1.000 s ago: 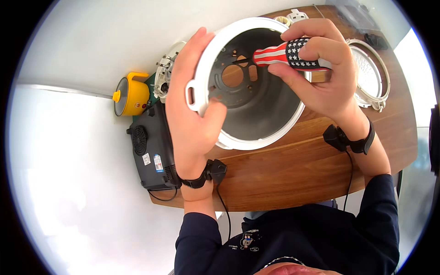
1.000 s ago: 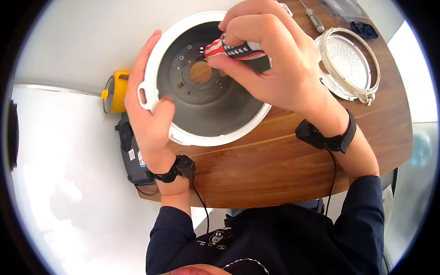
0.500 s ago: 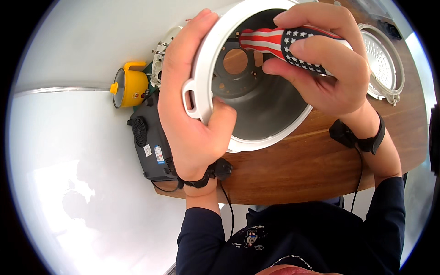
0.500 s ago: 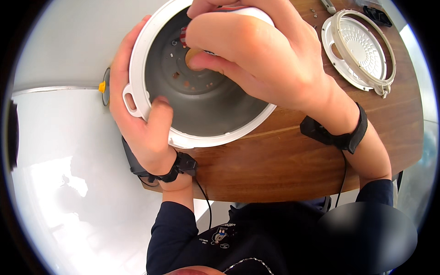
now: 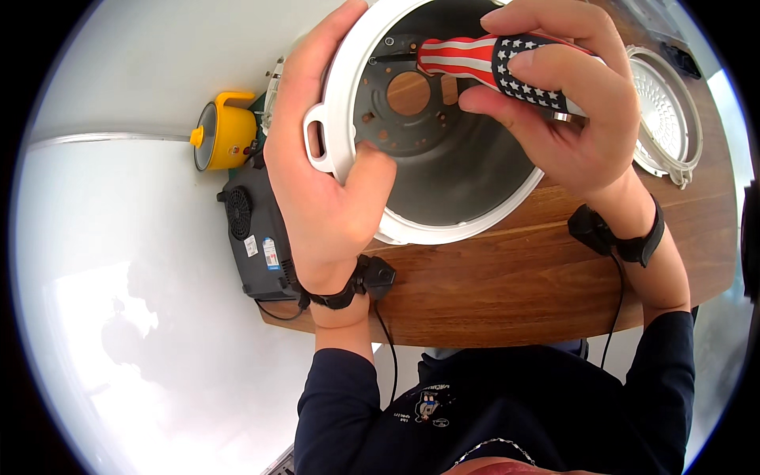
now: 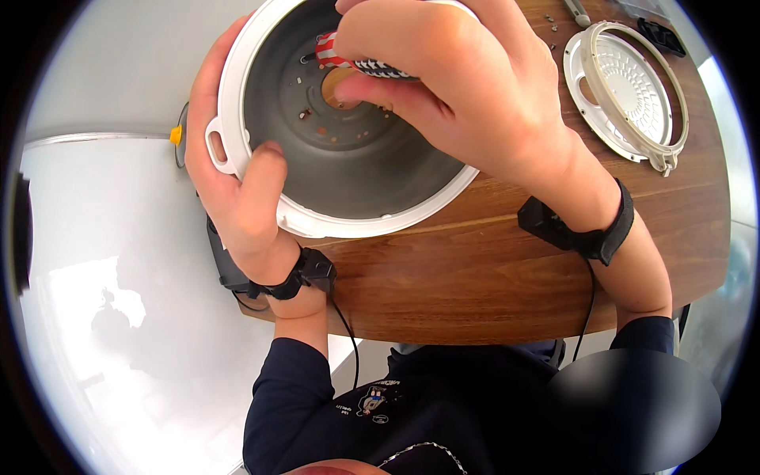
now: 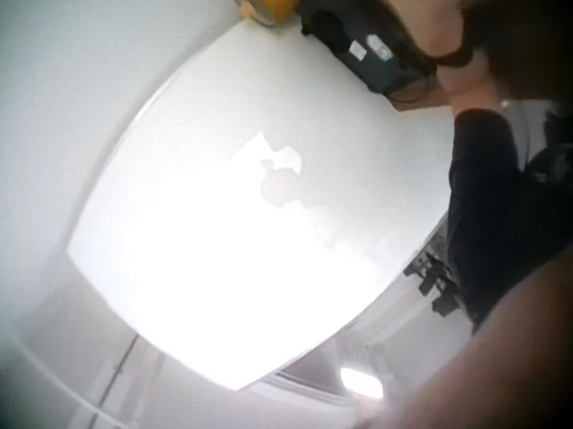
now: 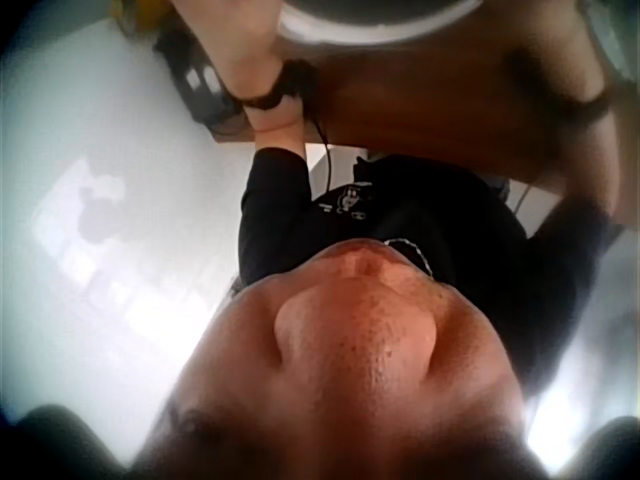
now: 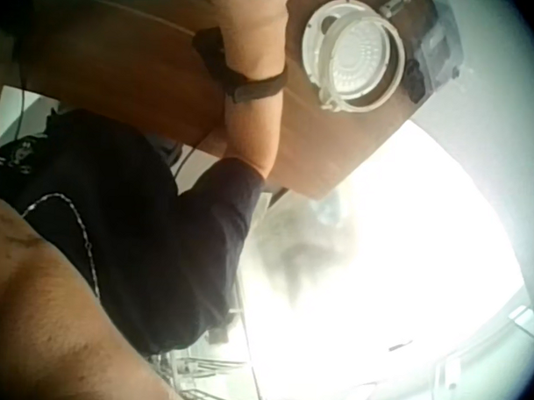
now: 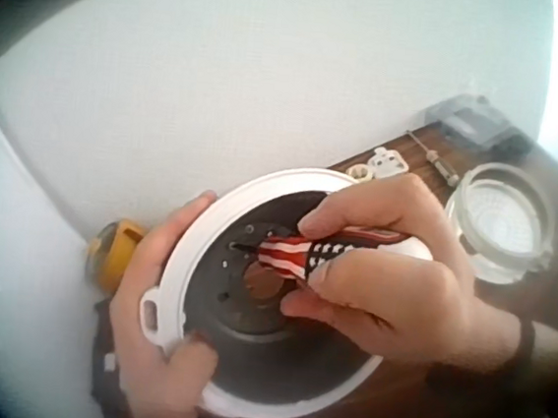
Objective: The person disassembles a white cylindrical appliance, removes screws, and then reassembles it by inserting a metal bracket, connecting wires, and securing components with a screwdriver. The task involves handling the appliance body, bracket, wires, and screws.
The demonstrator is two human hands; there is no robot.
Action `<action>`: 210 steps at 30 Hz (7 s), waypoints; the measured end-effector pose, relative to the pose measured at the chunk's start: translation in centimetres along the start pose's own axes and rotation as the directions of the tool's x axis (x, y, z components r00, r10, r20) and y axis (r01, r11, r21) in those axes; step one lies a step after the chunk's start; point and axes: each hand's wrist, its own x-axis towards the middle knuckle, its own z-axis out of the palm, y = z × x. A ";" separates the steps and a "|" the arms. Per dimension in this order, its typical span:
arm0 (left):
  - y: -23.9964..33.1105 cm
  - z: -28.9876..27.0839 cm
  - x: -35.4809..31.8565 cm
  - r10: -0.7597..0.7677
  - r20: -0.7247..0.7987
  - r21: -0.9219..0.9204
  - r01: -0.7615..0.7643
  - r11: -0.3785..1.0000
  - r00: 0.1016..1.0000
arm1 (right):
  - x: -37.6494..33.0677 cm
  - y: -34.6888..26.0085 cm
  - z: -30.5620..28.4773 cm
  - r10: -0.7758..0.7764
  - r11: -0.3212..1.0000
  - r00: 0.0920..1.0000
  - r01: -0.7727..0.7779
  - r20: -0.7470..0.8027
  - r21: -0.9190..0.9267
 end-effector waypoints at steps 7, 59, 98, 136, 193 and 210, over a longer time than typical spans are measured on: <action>2.2 0.9 0.2 -0.037 0.055 0.082 0.032 0.996 0.998 | 1.6 -3.1 -0.5 0.239 0.971 0.970 -0.240 0.030 0.014; 0.8 0.1 -0.2 0.002 0.037 0.111 -0.006 0.994 0.999 | 4.7 -5.2 -2.6 0.276 0.958 0.915 -0.236 0.294 -0.165; 1.9 1.6 -0.9 -0.059 -0.080 0.099 0.067 0.993 0.995 | 4.7 -5.9 -3.5 0.372 0.928 0.847 -0.334 0.381 -0.163; 2.3 2.4 -1.1 -0.073 -0.095 0.085 0.082 0.993 0.993 | 4.7 -6.1 -3.8 0.405 0.913 0.801 -0.373 0.440 -0.163; 1.8 1.8 -1.2 -0.015 -0.036 0.108 0.019 0.994 0.999 | 8.4 -6.3 -5.3 0.608 0.794 0.698 -0.535 0.379 -0.289; 1.8 1.6 -1.2 -0.022 -0.044 0.108 0.026 0.994 0.999 | 6.2 -5.3 -4.6 0.493 0.868 0.766 -0.399 0.412 -0.297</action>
